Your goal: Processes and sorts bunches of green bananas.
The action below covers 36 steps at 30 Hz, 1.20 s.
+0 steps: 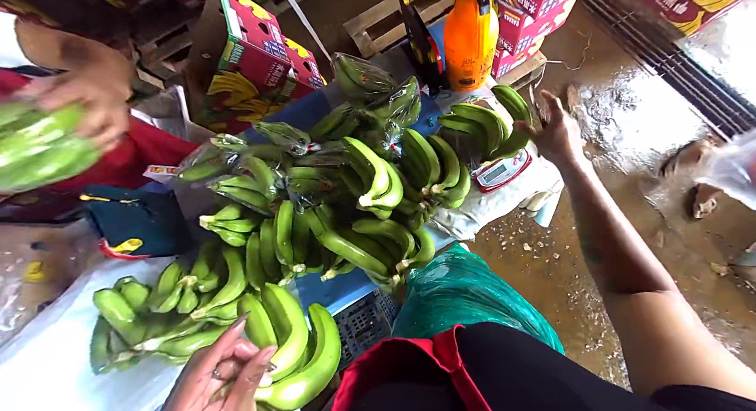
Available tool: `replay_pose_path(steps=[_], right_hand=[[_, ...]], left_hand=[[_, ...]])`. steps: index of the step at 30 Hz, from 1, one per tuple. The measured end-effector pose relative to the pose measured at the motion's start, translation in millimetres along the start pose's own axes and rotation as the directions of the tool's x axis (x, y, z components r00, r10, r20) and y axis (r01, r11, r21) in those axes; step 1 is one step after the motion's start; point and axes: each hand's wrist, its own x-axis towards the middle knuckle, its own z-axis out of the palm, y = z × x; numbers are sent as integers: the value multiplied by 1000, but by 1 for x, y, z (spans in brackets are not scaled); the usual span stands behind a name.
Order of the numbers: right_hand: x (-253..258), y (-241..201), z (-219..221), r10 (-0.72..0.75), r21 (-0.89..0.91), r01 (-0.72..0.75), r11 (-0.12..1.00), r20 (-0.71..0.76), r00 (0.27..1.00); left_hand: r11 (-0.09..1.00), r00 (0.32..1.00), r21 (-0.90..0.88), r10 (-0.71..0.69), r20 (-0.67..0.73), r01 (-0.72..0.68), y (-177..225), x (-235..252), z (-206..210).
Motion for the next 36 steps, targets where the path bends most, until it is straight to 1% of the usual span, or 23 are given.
replay_pose_path(steps=[2, 4, 8, 10, 11, 12, 13, 14, 15, 16, 17, 19, 21, 23, 25, 26, 28, 30, 32, 33, 35, 36], right_hand=[[-1, 10, 19, 48, 20, -49, 999, 51, 998], [1, 15, 36, 93, 71, -98, 993, 68, 993], [9, 17, 47, 137, 191, -138, 972, 17, 990], [6, 24, 47, 149, 318, -129, 939, -39, 988], [3, 25, 46, 173, 436, -128, 891, -63, 983], [-1, 23, 44, 209, 583, -134, 801, -63, 976], [-7, 18, 39, 249, 727, -157, 668, -19, 968], [-19, 10, 34, 264, 821, -193, 537, 53, 963], [-35, -2, 29, 254, 865, -231, 445, 125, 959], [-51, -15, 26, 207, 880, -263, 396, 193, 959], [-68, -29, 26, 129, 884, -283, 372, 252, 959], [-103, -63, 35, -29, 885, -320, 338, 349, 937], [-139, -102, 52, -151, 872, -394, 291, 448, 881], [-175, -141, 78, -231, 826, -486, 285, 552, 802], [-210, -177, 110, -193, 752, -556, 353, 640, 743], [-224, -193, 128, -195, 708, -588, 390, 688, 699], [-250, -219, 164, -250, 630, -645, 432, 771, 586], [-272, -237, 203, -281, 529, -708, 469, 849, 448], [-294, -245, 245, -239, 409, -754, 514, 912, 332], [-305, -245, 265, -223, 374, -759, 534, 928, 300], [-323, -238, 300, -189, 342, -750, 566, 939, 286], [-328, -233, 313, -171, 327, -747, 578, 944, 281]], left_hand=[[1000, 1000, -9, 25, 3, -25, 0, 7, -3], [998, 998, 16, 69, 5, -69, -4, 13, -5], [985, 985, 69, 163, -56, -159, -7, 25, 0], [984, 985, 68, 169, -43, -166, -7, 29, 5], [985, 985, 63, 166, -43, -163, -7, 29, 8], [985, 985, 60, 164, -51, -161, -7, 29, 10], [986, 985, 63, 160, -58, -157, -5, 28, 12], [986, 986, 61, 156, -66, -152, -2, 26, 13], [989, 987, 63, 142, -74, -137, 1, 23, 12], [991, 988, 64, 127, -89, -121, 3, 20, 12], [993, 989, 66, 109, -102, -102, 4, 18, 11], [995, 992, 62, 80, -103, -74, 0, 9, 8], [997, 995, 52, 63, -83, -59, -11, -2, 4], [998, 997, 47, 39, -71, -36, -24, -14, 0], [997, 998, 72, -1, -60, 6, -38, -25, -7], [996, 998, 82, -25, -58, 30, -46, -31, -11], [992, 995, 99, -69, -76, 76, -61, -46, -20], [983, 983, 107, -137, -121, 150, -77, -65, -27], [960, 956, 110, -237, -171, 258, -93, -83, -33], [941, 939, 123, -289, -188, 315, -101, -92, -34], [906, 909, 149, -366, -197, 397, -121, -109, -34], [897, 902, 144, -389, -185, 417, -132, -115, -33]])
